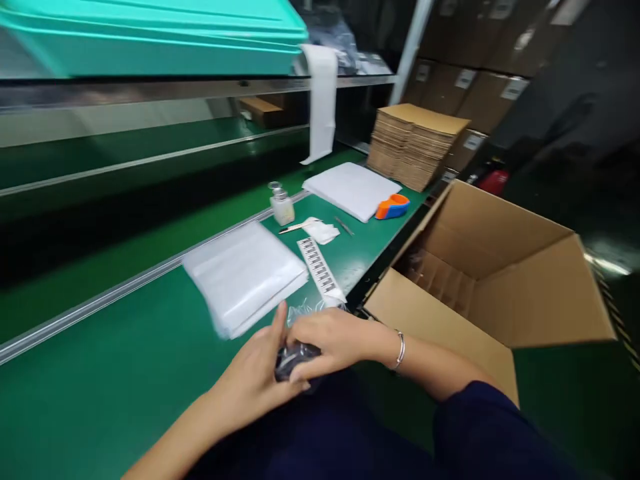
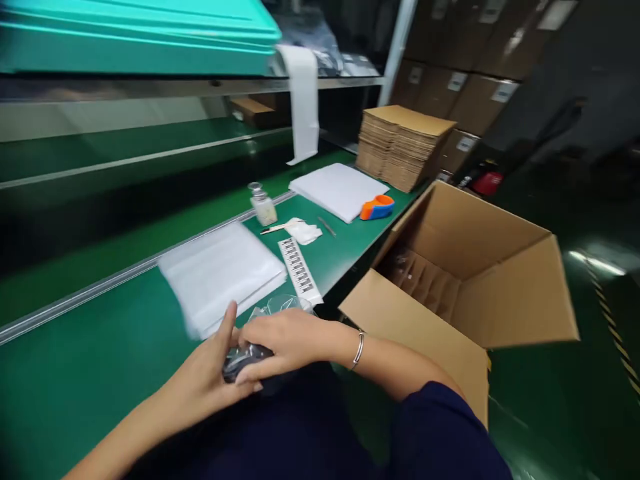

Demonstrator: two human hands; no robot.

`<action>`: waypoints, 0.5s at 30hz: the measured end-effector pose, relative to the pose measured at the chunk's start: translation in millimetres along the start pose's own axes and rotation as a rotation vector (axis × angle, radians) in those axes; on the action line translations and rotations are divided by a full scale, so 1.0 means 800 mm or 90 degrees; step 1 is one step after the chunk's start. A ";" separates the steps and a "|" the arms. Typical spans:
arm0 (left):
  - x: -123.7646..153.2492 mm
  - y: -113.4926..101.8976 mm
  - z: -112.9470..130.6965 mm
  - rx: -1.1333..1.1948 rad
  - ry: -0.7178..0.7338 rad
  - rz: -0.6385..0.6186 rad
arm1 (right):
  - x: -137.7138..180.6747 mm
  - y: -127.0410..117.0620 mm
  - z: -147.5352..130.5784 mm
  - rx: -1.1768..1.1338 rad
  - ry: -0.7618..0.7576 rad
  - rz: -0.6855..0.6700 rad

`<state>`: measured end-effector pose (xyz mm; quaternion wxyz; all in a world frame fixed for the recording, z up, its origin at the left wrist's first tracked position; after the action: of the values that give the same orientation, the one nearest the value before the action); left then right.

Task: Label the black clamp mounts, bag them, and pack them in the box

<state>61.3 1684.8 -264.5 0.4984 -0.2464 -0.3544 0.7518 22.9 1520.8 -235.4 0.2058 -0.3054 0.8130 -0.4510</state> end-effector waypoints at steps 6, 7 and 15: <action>-0.051 -0.002 0.013 -0.120 0.158 0.060 | 0.203 -0.099 0.035 -0.095 0.223 0.269; -0.053 0.000 -0.002 -0.127 0.131 0.058 | 0.247 -0.120 0.046 -0.059 0.333 0.380; -0.037 0.082 -0.115 -0.174 0.005 0.033 | 0.424 -0.156 0.252 0.166 1.130 0.547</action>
<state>101.7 1667.1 -372.9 0.4424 -0.3241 -0.4448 0.7081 -62.7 1116.1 -251.0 -0.2990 0.4882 0.6583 -0.4888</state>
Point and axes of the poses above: each hand's wrist, its own x-axis away from the middle knuckle, its own y-axis out of the palm, z = x × y, the point moved 2 cm from there along -x, towards the middle knuckle, and after that the axes turned 11 degrees about -z, right-handed, at the moved point
